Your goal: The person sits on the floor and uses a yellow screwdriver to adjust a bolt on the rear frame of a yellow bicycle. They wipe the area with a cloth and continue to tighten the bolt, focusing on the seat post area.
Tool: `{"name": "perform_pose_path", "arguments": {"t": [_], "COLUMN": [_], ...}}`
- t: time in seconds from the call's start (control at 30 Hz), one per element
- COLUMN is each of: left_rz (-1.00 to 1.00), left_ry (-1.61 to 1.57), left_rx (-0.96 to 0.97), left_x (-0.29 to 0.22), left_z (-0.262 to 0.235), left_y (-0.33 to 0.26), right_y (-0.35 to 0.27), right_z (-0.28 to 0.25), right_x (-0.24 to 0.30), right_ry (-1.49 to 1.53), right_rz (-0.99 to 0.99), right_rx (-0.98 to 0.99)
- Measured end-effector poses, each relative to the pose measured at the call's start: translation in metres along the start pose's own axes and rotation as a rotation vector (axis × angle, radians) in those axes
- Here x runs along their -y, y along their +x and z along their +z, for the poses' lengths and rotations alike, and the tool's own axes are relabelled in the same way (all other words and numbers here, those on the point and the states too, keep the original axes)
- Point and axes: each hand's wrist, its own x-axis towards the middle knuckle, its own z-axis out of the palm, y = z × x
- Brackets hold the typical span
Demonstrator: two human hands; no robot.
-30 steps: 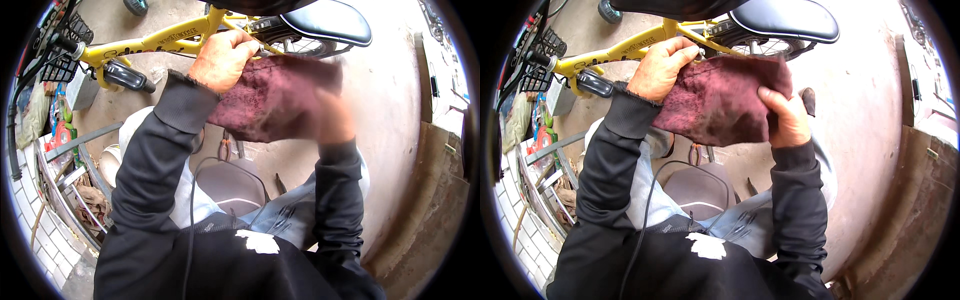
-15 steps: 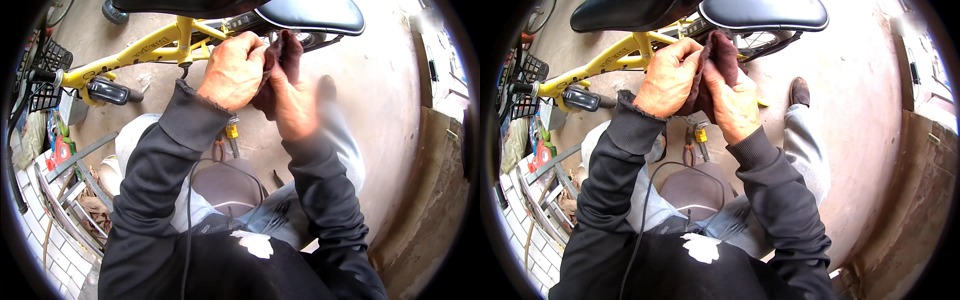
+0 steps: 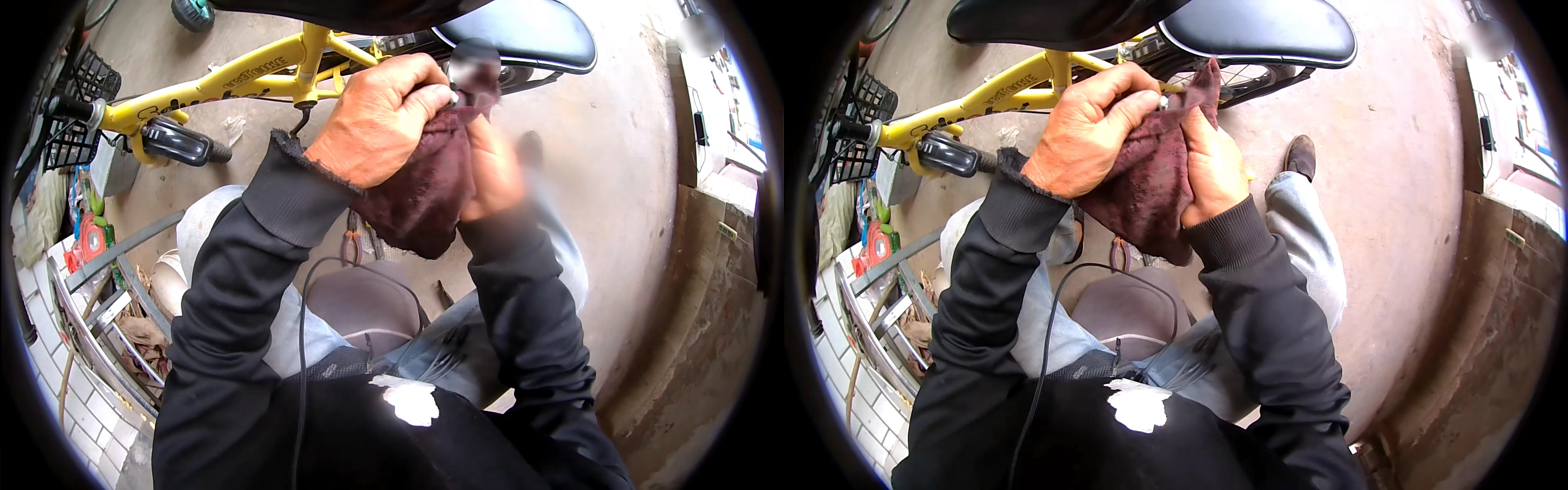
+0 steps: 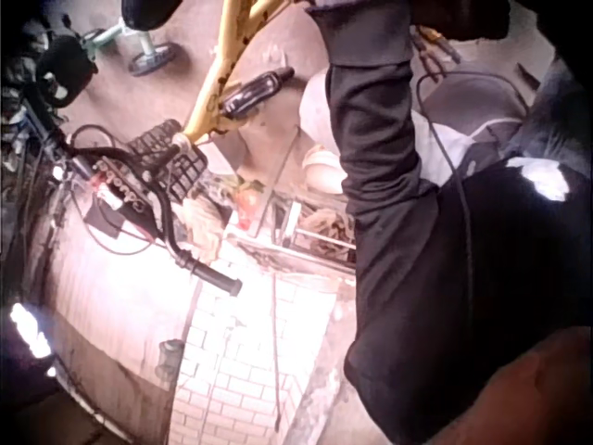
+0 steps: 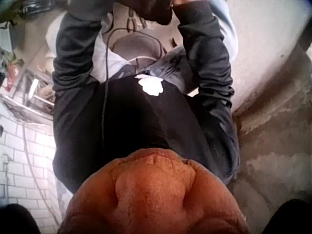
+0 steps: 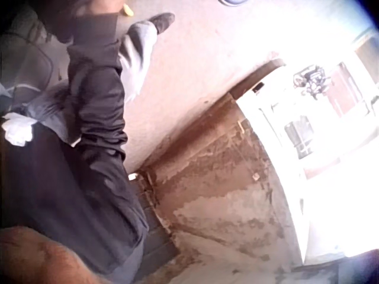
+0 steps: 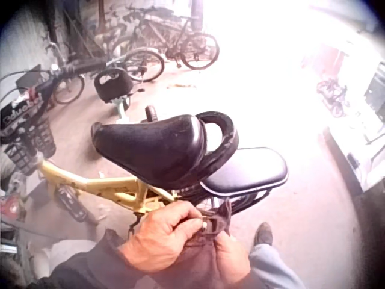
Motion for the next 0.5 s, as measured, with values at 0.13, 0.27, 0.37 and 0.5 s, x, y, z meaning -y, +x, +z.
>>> {"name": "perform_pose_path", "arguments": {"t": [0.13, 0.27, 0.37, 0.5], "left_rz": [-0.163, -0.181, -0.219, -0.232], "left_ry": [-0.338, -0.379, -0.37, -0.354], "left_rx": [-0.046, -0.105, -0.067, -0.065], "left_x": [0.007, 0.007, 0.009, 0.01], "left_z": [0.0, 0.005, 0.004, 0.007], "left_y": [0.002, 0.004, 0.006, 0.004], "right_y": [-0.002, -0.007, -0.005, -0.007], "right_z": [0.0, 0.013, 0.014, 0.012], "right_x": [0.006, 0.014, 0.017, 0.016], "right_ry": [-0.084, -0.229, -0.237, -0.274], "right_rz": [-0.062, -0.211, -0.261, -0.304], "right_rx": [0.008, -0.024, -0.072, -0.003]}}
